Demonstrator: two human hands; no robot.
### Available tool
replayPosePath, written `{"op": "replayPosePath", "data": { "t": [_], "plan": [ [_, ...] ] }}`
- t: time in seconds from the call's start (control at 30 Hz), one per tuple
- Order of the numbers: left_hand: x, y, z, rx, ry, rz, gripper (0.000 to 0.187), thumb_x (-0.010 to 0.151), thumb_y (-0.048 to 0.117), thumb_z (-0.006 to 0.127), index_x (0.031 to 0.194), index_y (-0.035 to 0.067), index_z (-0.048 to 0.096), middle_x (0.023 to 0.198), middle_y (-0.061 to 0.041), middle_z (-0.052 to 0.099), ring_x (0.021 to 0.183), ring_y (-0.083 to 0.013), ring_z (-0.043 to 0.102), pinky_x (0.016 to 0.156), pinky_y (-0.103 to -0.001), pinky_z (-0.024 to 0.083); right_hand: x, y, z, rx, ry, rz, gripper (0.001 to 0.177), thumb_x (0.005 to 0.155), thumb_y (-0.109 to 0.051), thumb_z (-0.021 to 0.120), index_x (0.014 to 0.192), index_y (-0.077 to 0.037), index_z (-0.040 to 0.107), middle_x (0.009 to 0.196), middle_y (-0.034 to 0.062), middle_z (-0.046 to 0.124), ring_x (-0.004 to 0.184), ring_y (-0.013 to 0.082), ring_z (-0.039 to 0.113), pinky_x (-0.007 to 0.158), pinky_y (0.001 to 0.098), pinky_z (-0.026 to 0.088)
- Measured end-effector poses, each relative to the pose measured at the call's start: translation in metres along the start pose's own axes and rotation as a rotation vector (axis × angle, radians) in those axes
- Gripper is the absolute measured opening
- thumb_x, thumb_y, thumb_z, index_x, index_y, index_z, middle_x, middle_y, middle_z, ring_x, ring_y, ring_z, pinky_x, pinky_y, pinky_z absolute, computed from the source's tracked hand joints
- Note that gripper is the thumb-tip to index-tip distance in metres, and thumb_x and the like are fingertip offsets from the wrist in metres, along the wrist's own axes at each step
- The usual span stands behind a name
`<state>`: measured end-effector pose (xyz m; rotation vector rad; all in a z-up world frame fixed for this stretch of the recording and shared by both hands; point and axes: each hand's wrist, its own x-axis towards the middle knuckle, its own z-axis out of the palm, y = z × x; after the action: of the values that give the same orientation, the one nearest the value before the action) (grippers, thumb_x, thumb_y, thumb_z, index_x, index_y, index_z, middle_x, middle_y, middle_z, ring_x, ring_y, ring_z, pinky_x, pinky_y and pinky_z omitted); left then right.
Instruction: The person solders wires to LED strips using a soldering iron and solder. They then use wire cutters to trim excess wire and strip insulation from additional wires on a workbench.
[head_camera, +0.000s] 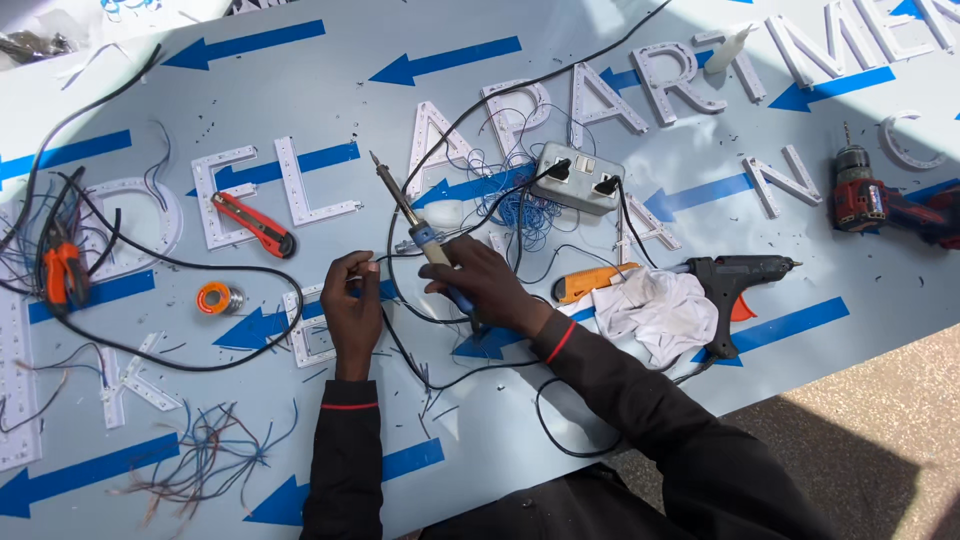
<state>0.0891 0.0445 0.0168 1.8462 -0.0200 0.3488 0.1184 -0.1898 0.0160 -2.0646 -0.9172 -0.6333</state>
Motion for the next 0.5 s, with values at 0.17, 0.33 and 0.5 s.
{"op": "replayPosePath", "data": {
  "t": [0.17, 0.33, 0.5],
  "plan": [
    [0.018, -0.007, -0.021, -0.023, -0.087, -0.084, 0.018, 0.118, 0.007, 0.067, 0.134, 0.005, 0.074, 0.107, -0.014, 0.068, 0.106, -0.0262, 0.07, 0.088, -0.043, 0.059, 0.078, 0.078, 0.092, -0.247, -0.289, 0.04, 0.032, 0.101, -0.003, 0.078, 0.127, -0.019, 0.07, 0.106, 0.0149, 0.062, 0.102, 0.041, 0.066, 0.078, 0.0536, 0.051],
    [0.015, -0.014, -0.029, -0.08, -0.19, -0.11, 0.018, 0.121, 0.011, 0.065, 0.135, 0.007, 0.075, 0.099, -0.01, 0.066, 0.094, -0.0157, 0.067, 0.081, -0.036, 0.054, 0.085, 0.115, 0.11, -0.244, -0.358, 0.099, 0.046, 0.105, 0.006, 0.071, 0.143, -0.019, 0.066, 0.119, 0.0185, 0.066, 0.122, 0.0454, 0.066, 0.089, 0.0553, 0.056],
    [0.012, -0.03, -0.029, -0.151, -0.227, -0.149, 0.019, 0.118, 0.006, 0.065, 0.134, 0.006, 0.075, 0.1, -0.015, 0.072, 0.092, -0.0256, 0.073, 0.079, -0.037, 0.055, 0.086, 0.137, 0.043, -0.419, -0.264, 0.306, 0.064, 0.107, 0.01, 0.063, 0.162, -0.024, 0.062, 0.138, 0.0168, 0.072, 0.138, 0.0466, 0.065, 0.099, 0.0572, 0.061]
  ]
}}
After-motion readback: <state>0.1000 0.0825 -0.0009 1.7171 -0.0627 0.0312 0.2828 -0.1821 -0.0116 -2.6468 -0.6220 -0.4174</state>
